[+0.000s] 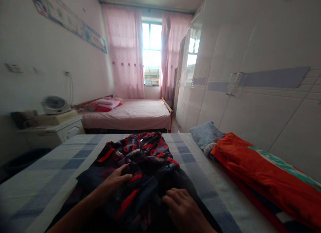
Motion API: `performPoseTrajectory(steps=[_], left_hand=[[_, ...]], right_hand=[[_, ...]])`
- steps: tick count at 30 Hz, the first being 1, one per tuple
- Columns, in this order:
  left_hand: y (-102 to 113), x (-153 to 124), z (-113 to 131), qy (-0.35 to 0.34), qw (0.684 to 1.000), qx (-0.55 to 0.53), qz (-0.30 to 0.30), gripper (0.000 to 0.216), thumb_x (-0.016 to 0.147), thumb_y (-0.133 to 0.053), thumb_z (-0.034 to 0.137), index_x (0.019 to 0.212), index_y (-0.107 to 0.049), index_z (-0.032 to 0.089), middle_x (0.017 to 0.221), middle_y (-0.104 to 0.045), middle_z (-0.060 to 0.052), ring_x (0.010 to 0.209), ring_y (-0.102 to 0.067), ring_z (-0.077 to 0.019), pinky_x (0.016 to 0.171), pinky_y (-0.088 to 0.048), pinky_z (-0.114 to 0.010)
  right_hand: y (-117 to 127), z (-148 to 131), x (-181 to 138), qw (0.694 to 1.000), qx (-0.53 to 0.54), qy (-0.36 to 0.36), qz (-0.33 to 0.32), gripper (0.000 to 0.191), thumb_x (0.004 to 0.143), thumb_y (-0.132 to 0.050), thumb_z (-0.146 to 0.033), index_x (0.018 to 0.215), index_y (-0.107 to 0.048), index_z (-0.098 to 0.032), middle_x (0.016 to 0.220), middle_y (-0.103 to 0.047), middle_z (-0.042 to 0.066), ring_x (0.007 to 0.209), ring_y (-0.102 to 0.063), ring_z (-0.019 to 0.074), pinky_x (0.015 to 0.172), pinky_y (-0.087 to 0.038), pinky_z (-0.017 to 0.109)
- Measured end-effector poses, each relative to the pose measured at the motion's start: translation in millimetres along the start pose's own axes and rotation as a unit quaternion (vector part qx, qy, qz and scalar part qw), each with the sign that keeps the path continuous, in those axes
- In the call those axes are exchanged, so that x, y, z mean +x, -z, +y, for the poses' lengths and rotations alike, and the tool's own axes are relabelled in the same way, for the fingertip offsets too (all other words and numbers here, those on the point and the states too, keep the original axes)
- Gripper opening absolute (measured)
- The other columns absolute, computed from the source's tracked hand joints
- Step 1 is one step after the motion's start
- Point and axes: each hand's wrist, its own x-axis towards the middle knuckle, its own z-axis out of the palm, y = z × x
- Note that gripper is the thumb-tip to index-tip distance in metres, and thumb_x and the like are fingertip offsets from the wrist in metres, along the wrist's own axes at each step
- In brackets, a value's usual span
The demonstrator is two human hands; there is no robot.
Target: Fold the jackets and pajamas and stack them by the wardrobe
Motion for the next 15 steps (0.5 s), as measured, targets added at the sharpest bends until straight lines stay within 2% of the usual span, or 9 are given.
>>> performPoseTrajectory(steps=[2,4,6,8,10,13,15], left_hand=[[-0.5,0.3,2.3,-0.005,0.997,0.077,0.026,0.056,0.071,-0.055,0.029,0.124,-0.049,0.013,0.112,-0.066,-0.009,0.101,-0.062,-0.0237,0.083,-0.05,-0.031],[2.8,-0.5,5.4,-0.034,0.983,0.169,0.063,0.057,0.073,-0.053,0.034,0.125,-0.049,0.012,0.113,-0.065,-0.01,0.104,-0.06,-0.0247,0.088,-0.047,-0.032],[7.2,-6.6,10.3,-0.073,0.961,0.252,0.089,0.061,0.076,-0.053,0.044,0.129,-0.047,0.014,0.117,-0.062,-0.012,0.106,-0.059,-0.026,0.092,-0.043,-0.034],[9.5,-17.5,15.7,-0.095,0.938,0.32,0.092,0.066,0.074,-0.055,0.052,0.13,-0.048,0.018,0.124,-0.057,-0.012,0.11,-0.056,-0.0282,0.095,-0.04,-0.037],[8.6,-28.1,18.6,-0.097,0.915,0.386,0.07,0.062,0.069,-0.062,0.049,0.123,-0.054,0.021,0.123,-0.058,-0.011,0.111,-0.054,-0.0301,0.094,-0.039,-0.037],[6.0,-33.2,16.7,-0.115,0.895,0.431,0.013,0.024,0.071,-0.056,0.03,0.092,-0.062,0.021,0.087,-0.068,-0.005,0.085,-0.063,-0.0241,0.075,-0.045,-0.032],[8.7,-30.8,15.3,-0.158,0.912,0.377,0.009,0.008,0.073,-0.046,0.021,0.071,-0.054,0.02,0.066,-0.06,0.0,0.066,-0.059,-0.0171,0.063,-0.043,-0.026]], right_hand=[[13.0,14.5,-10.4,0.991,0.047,-0.12,0.031,0.023,0.087,-0.045,-0.021,0.102,-0.061,-0.025,0.112,-0.064,0.004,0.103,-0.059,0.0189,0.09,-0.045,0.03],[25.0,23.4,-13.9,0.977,0.091,-0.189,0.045,0.021,0.089,-0.042,-0.027,0.092,-0.063,-0.025,0.1,-0.066,0.004,0.092,-0.062,0.0189,0.083,-0.047,0.031],[35.3,27.9,-9.1,0.97,0.1,-0.212,0.058,0.023,0.09,-0.041,-0.03,0.09,-0.063,-0.026,0.093,-0.066,0.004,0.086,-0.062,0.0197,0.081,-0.048,0.032],[42.8,30.7,3.2,0.969,0.065,-0.218,0.092,0.022,0.088,-0.043,-0.029,0.094,-0.063,-0.026,0.098,-0.066,0.005,0.091,-0.06,0.0213,0.086,-0.046,0.035],[45.7,34.3,20.0,0.972,0.017,-0.206,0.115,0.024,0.084,-0.046,-0.025,0.101,-0.062,-0.023,0.108,-0.063,0.008,0.101,-0.056,0.0226,0.093,-0.042,0.038],[39.3,43.1,45.5,0.979,-0.017,-0.18,0.096,0.036,0.077,-0.051,-0.018,0.112,-0.059,-0.02,0.123,-0.055,0.009,0.113,-0.05,0.0236,0.098,-0.037,0.04],[31.5,49.6,58.5,0.983,-0.014,-0.171,0.069,0.033,0.075,-0.05,-0.015,0.106,-0.061,-0.022,0.122,-0.056,0.008,0.113,-0.05,0.023,0.096,-0.037,0.04]])
